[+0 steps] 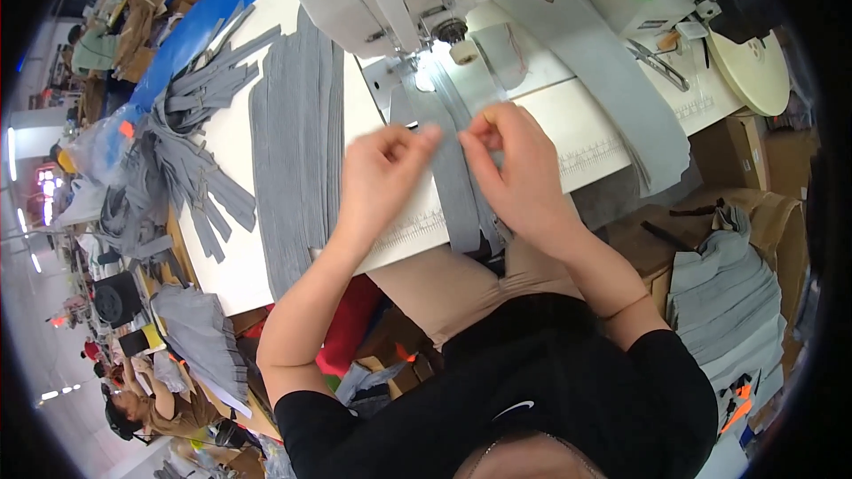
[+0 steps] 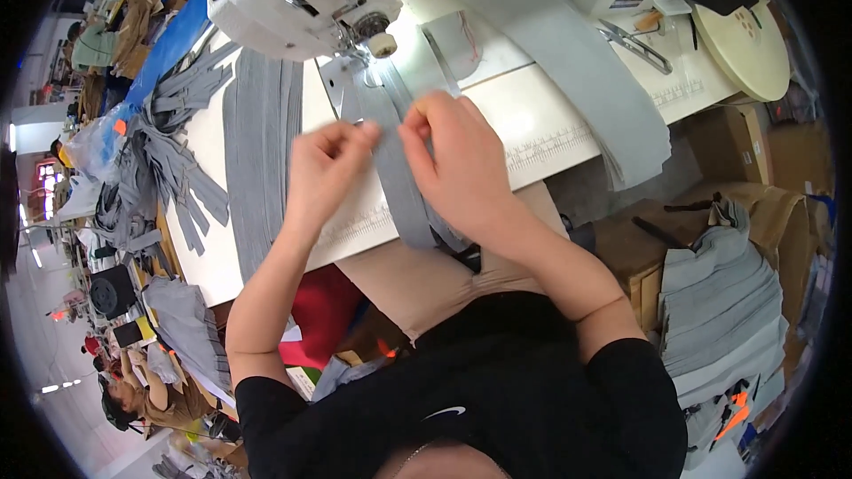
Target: Sewing zippers onto fabric strips using an industrial sewing machine.
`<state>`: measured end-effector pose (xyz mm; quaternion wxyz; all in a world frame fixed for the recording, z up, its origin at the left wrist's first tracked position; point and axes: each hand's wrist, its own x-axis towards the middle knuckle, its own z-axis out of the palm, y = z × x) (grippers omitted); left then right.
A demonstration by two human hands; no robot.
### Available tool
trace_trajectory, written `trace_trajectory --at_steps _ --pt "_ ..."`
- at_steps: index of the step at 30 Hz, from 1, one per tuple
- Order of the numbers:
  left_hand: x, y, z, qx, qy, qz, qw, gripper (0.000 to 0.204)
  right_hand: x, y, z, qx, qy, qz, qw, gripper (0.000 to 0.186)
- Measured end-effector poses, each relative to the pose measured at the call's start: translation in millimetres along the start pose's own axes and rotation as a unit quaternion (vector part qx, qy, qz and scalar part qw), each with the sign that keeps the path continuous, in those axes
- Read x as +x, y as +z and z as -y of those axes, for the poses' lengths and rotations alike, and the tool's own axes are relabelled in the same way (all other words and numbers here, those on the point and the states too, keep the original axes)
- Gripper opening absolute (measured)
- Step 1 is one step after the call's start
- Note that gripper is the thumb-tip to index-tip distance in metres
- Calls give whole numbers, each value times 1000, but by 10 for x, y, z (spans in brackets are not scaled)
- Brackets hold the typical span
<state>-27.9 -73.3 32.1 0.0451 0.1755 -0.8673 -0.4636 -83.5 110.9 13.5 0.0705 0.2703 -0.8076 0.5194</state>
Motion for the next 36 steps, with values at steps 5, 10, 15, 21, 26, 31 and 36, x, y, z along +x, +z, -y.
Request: trace_trajectory --at_steps 5,10,15,21,26,31,36 --pt "-388 24 7 20 22 126 992 31 -813 -412 -22 -8 -58 65 996 22" --pt "-551 -142 190 -439 -127 130 880 26 -1162 -362 -238 68 138 96 983 29" --pt "-848 -137 308 -479 -147 134 855 33 -1211 -367 -270 30 77 166 983 29" --pt "-1279 26 435 -574 -91 190 791 48 -1228 -433 -89 59 48 125 989 20" --pt "-1573 428 563 -769 -218 150 582 61 -1276 -471 -92 64 106 139 983 15" --pt "-1455 757 972 -740 -161 269 596 49 -1375 -438 -201 57 129 174 975 16" --pt "-1235 984 812 -371 -108 133 913 38 -1544 -436 -252 62 158 187 967 17"
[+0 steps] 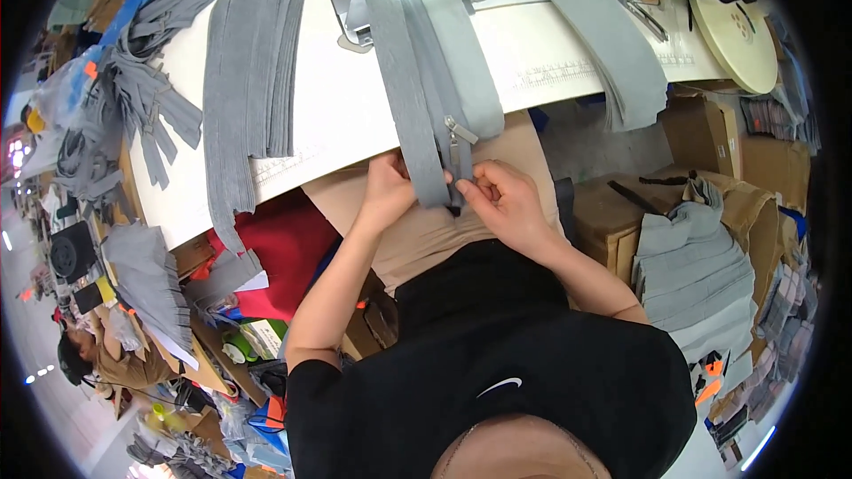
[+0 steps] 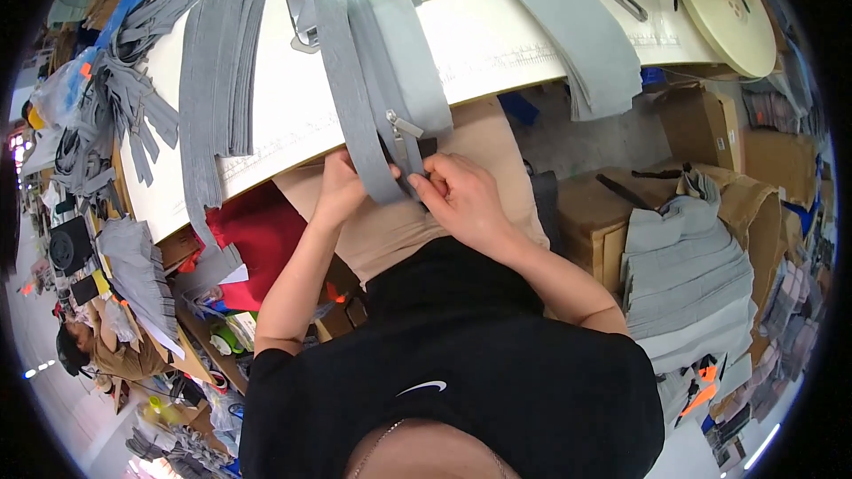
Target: Sewing zippers onto fabric strips using an industrial sewing machine.
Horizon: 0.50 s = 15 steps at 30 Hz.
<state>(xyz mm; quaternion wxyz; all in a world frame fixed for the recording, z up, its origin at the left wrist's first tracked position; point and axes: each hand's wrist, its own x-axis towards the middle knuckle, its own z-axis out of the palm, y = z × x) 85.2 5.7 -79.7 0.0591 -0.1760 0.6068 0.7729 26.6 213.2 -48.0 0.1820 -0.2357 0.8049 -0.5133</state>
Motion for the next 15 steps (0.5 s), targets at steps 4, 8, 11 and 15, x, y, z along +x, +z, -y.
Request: trace_trajectory --at_steps 4,8,11,15 --pt "-30 70 18 4 19 -3 1000 17 -110 -3 -27 -4 22 5 1000 17" --pt "-164 234 -11 31 -1 0 1000 14 -233 -47 -60 -38 18 31 999 14" --pt "-249 309 -61 35 -21 5 999 15 -309 -79 -56 -36 25 24 999 18" --pt "-333 340 -47 78 -29 19 996 16 -465 -167 -60 -48 8 15 999 18"
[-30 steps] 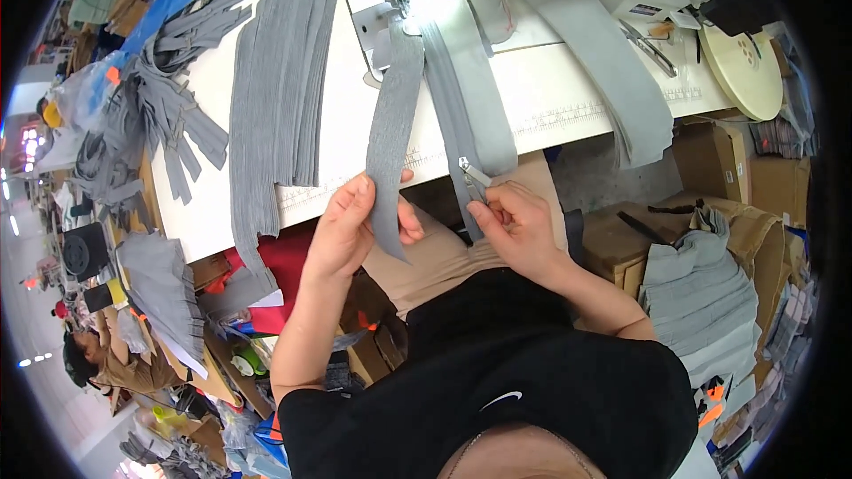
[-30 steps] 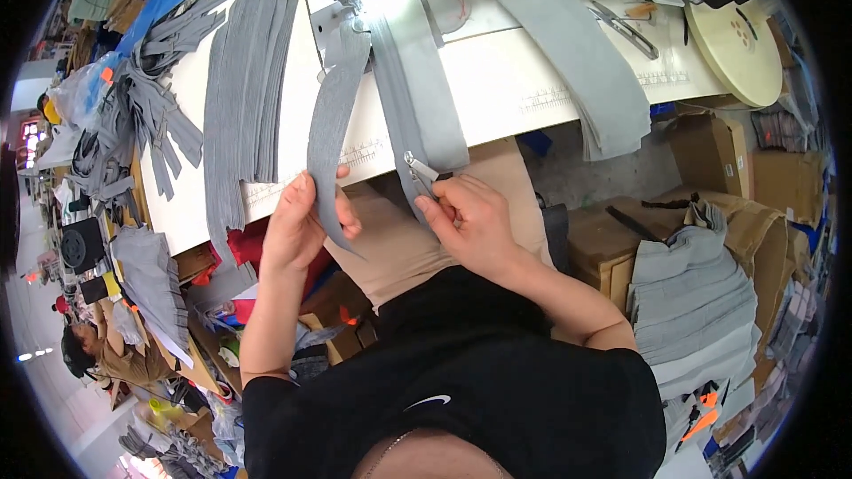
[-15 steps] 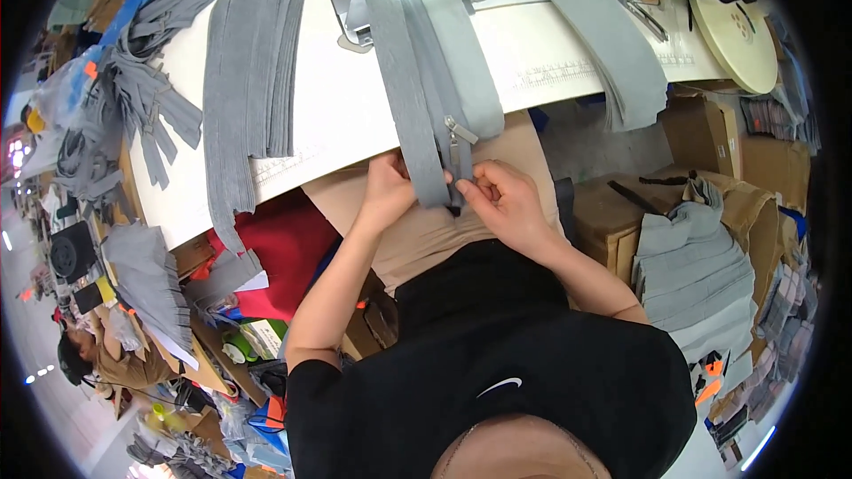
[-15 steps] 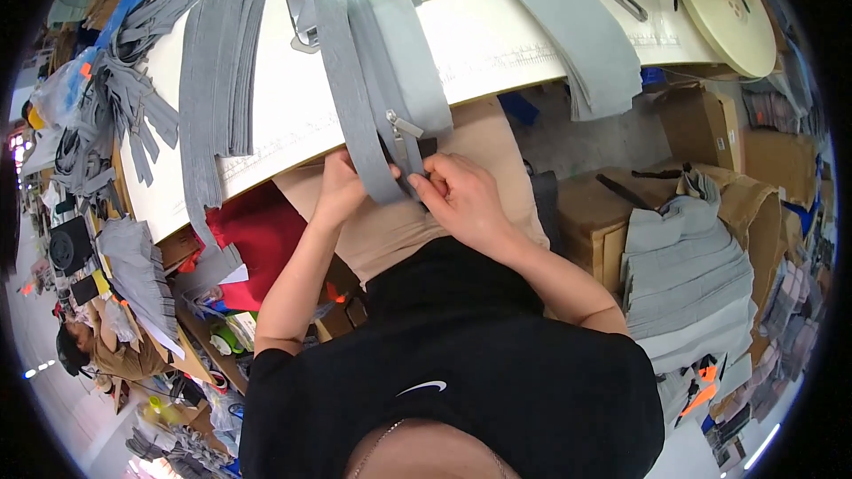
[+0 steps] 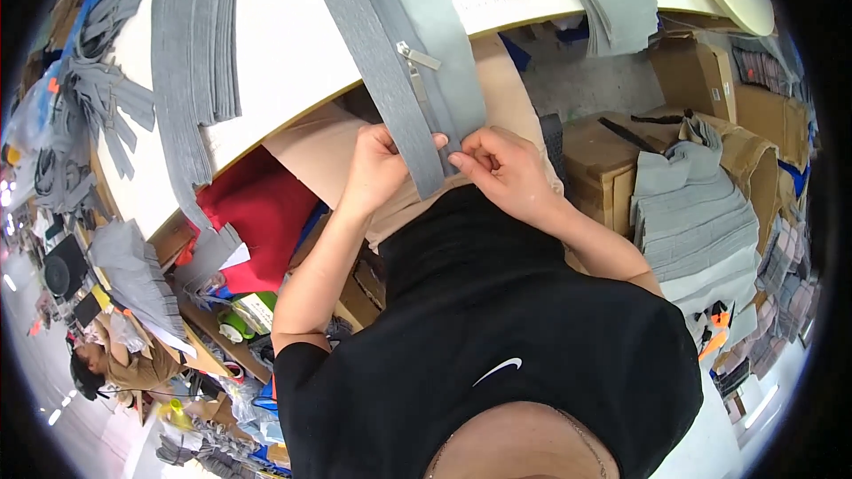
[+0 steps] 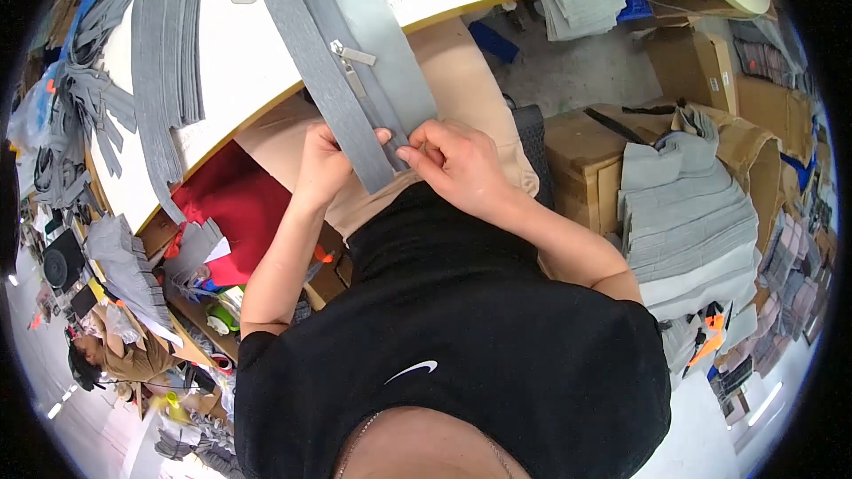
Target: Sewing zippers onto fabric strips using an industrial sewing machine.
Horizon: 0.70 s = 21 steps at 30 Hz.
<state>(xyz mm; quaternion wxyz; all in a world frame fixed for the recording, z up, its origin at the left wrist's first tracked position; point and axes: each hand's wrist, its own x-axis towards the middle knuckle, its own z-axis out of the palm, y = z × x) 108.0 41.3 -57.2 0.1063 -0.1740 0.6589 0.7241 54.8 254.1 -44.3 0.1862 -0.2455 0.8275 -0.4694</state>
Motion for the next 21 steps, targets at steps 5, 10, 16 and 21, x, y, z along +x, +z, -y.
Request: trace_trajectory --at_steps 5,10,16,21 --pt "-93 127 -39 -117 -59 -48 990 14 -126 -114 -3 -91 -197 -87 972 42" --pt "-139 172 -90 -141 -65 -30 987 11 -216 -161 -73 -176 -321 -31 930 54" --pt "-199 195 -182 -170 -72 -26 982 10 -206 -177 -77 -197 -380 -75 901 42" --pt "-182 138 -237 -161 -111 -21 980 10 -183 -225 -52 -209 -417 -95 879 30"
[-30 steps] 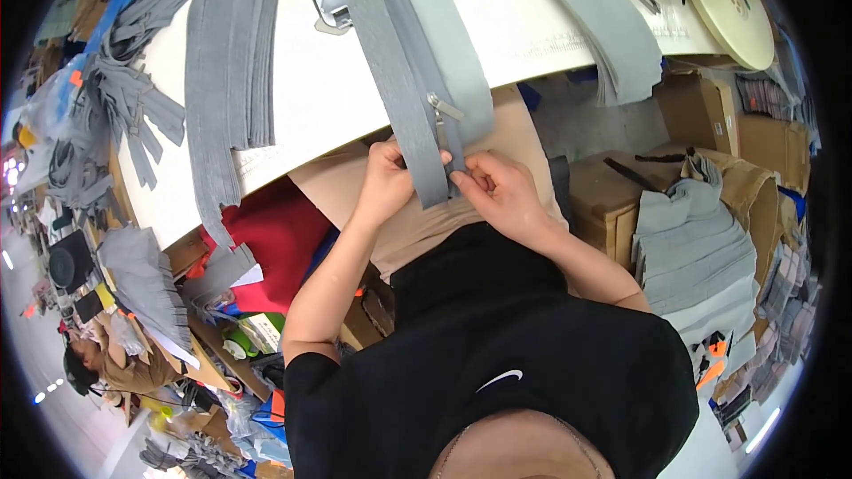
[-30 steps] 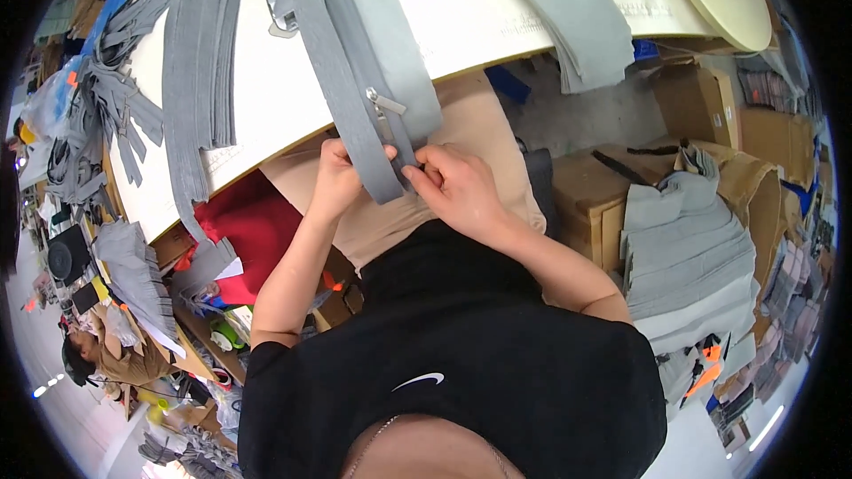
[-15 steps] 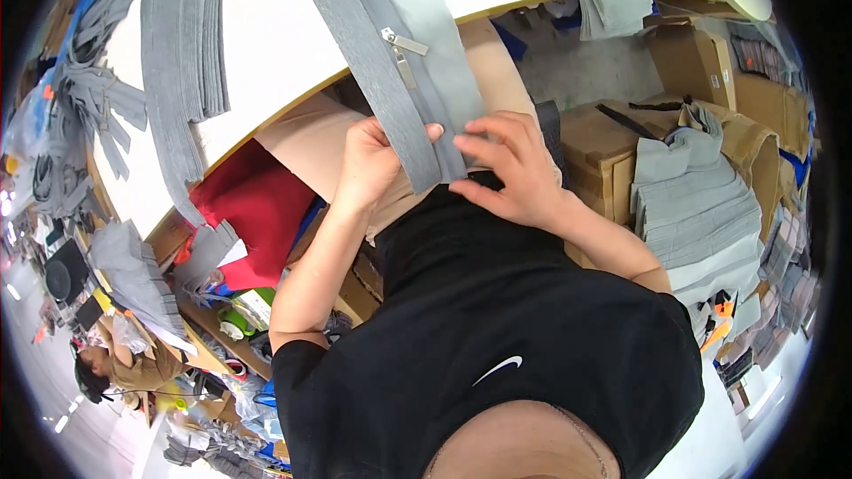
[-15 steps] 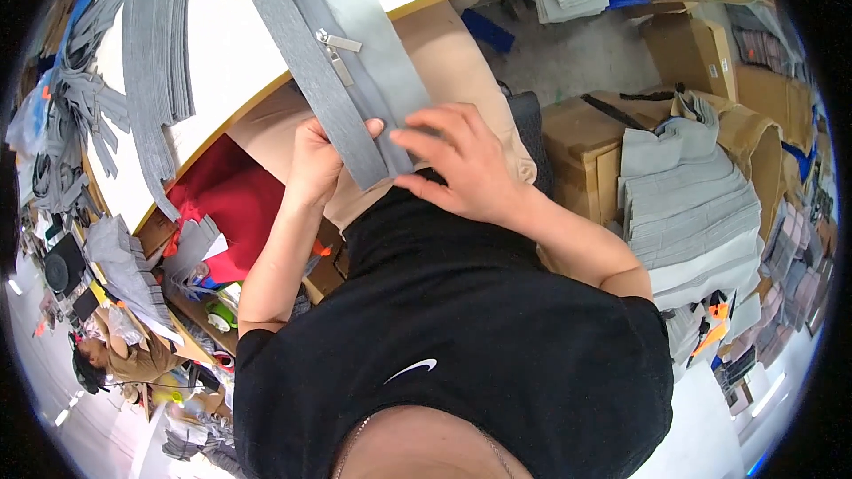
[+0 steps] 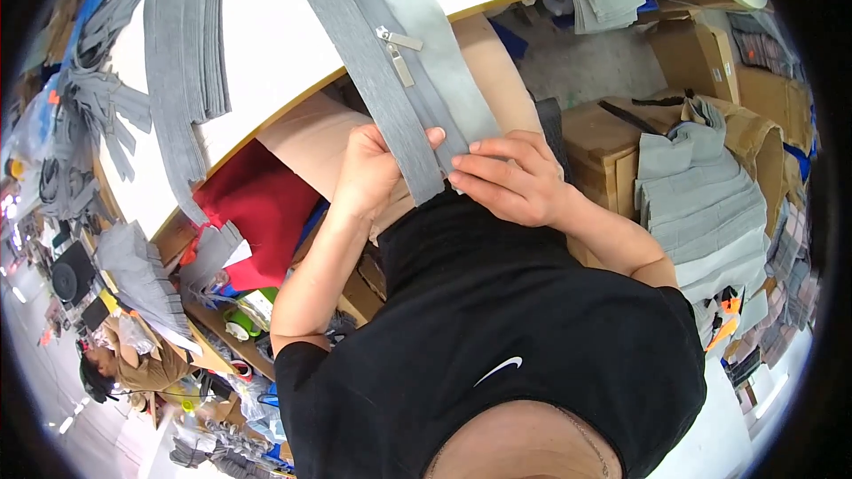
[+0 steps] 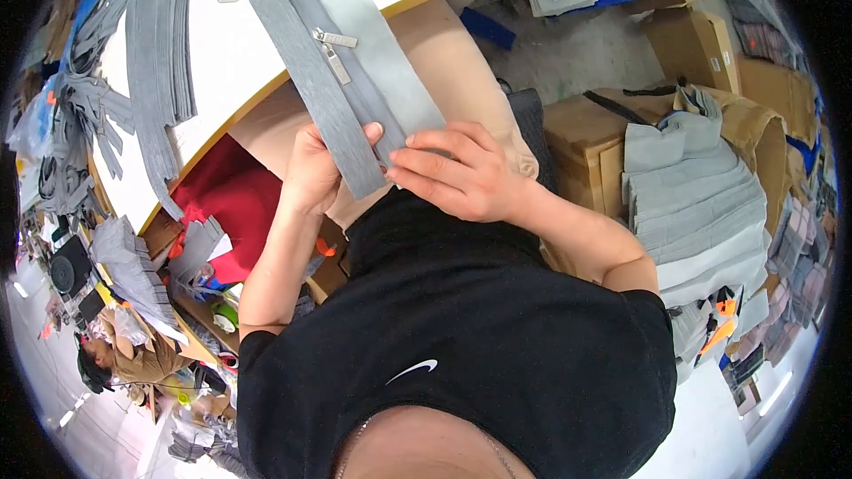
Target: Sewing zippers onto fabric strips using an industrial sewing machine.
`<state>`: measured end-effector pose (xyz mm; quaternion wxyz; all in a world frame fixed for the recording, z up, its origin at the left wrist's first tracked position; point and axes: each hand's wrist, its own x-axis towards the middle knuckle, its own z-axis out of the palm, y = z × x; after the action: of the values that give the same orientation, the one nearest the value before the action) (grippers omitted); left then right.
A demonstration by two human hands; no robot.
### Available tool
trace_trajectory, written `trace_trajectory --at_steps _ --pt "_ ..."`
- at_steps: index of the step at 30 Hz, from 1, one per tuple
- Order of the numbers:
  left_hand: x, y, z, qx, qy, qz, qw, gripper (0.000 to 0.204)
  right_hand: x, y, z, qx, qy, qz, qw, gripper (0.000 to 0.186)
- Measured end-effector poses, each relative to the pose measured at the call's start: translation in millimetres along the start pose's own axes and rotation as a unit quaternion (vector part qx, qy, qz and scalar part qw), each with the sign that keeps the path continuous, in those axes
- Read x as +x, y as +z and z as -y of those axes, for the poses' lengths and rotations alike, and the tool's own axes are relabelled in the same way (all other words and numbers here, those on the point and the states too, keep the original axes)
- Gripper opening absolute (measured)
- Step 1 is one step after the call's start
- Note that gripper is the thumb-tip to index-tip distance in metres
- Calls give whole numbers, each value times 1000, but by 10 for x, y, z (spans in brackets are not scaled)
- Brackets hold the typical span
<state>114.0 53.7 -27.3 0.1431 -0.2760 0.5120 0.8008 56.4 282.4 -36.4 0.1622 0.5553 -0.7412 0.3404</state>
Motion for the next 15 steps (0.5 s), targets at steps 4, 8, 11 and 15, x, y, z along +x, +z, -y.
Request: trace_trajectory --at_steps 4,8,11,15 --pt "67 -7 -120 -28 48 -9 998 30 6 -39 5 10 -21 -19 1000 26" --pt "153 -8 -351 -14 97 -76 992 60 55 -74 37 21 -10 -5 1000 23" --pt "119 106 -429 19 123 -90 988 47 55 -37 34 31 -8 2 999 23" --pt "158 151 -432 52 122 -131 982 26 58 17 27 27 -16 1 1000 22"
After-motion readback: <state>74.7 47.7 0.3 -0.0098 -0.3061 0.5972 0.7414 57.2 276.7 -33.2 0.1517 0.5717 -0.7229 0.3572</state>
